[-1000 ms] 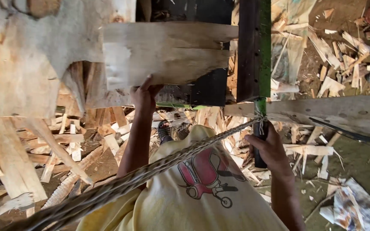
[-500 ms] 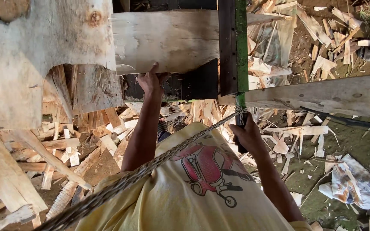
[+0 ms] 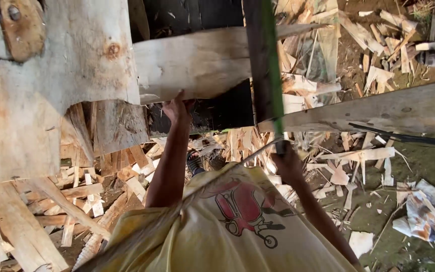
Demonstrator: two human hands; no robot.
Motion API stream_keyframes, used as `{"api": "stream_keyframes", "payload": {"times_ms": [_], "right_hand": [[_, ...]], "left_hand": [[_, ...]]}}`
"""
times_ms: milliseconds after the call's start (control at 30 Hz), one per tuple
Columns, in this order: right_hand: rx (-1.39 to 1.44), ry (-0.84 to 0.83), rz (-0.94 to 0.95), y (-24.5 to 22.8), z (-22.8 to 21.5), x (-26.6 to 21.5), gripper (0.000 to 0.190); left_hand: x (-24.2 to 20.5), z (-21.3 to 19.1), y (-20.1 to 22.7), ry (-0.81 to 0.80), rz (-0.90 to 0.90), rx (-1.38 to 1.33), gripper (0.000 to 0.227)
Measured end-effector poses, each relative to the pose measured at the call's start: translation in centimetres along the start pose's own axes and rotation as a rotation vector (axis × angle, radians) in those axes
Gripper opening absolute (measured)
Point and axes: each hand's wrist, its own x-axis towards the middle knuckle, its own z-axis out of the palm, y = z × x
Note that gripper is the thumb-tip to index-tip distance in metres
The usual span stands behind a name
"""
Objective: Cutting and sorting thin plywood sheets using a manual guillotine cutter.
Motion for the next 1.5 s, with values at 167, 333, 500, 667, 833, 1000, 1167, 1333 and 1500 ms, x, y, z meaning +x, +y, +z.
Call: {"api": "stream_keyframes", "payload": {"times_ms": [167, 333, 500, 667, 833, 1000, 1167, 1333, 1500], "right_hand": [[0.158, -0.084, 0.117, 4.0, 5.9, 5.5, 0.055], [0.369, -0.168, 0.149, -8.0, -4.8, -0.9, 0.032], [0.395, -0.166, 0.152, -13.5, -9.6, -3.0, 0.027], [0.446, -0.185, 0.168, -13.9, -9.6, -3.0, 0.028], [0.39, -0.196, 0.198, -13.7, -9.5, -3.0, 0.029], [0.338, -0.136, 0.247, -15.3, -10.0, -3.9, 0.029], [0.331, -0.146, 0.17, -14.1, -9.4, -4.1, 0.038], [0.268, -0.141, 0.151, -15.4, -10.2, -5.2, 0.056], [0.228, -0.075, 0.171, -16.0, -10.0, -5.6, 0.051]], "left_hand": [[-0.4, 0.5, 0.8, -0.005, -0.046, -0.023, 0.045], [-1.9, 0.3, 2.1, -0.104, -0.16, -0.204, 0.031], [-2.6, -0.2, 5.5, -0.2, -0.018, -0.25, 0.027], [-3.4, 1.0, 5.4, -0.391, 0.362, -0.084, 0.036], [-1.2, 0.2, 3.4, -0.484, 1.267, 0.63, 0.038], [1.7, -4.2, -1.6, -0.606, 0.435, 0.035, 0.087], [-4.7, -3.9, 0.8, -0.439, -0.002, 0.373, 0.072], [-2.9, -0.3, 0.5, -0.635, 0.249, 0.373, 0.083], [1.3, 2.1, -2.5, -0.612, 0.406, 0.405, 0.076]]}}
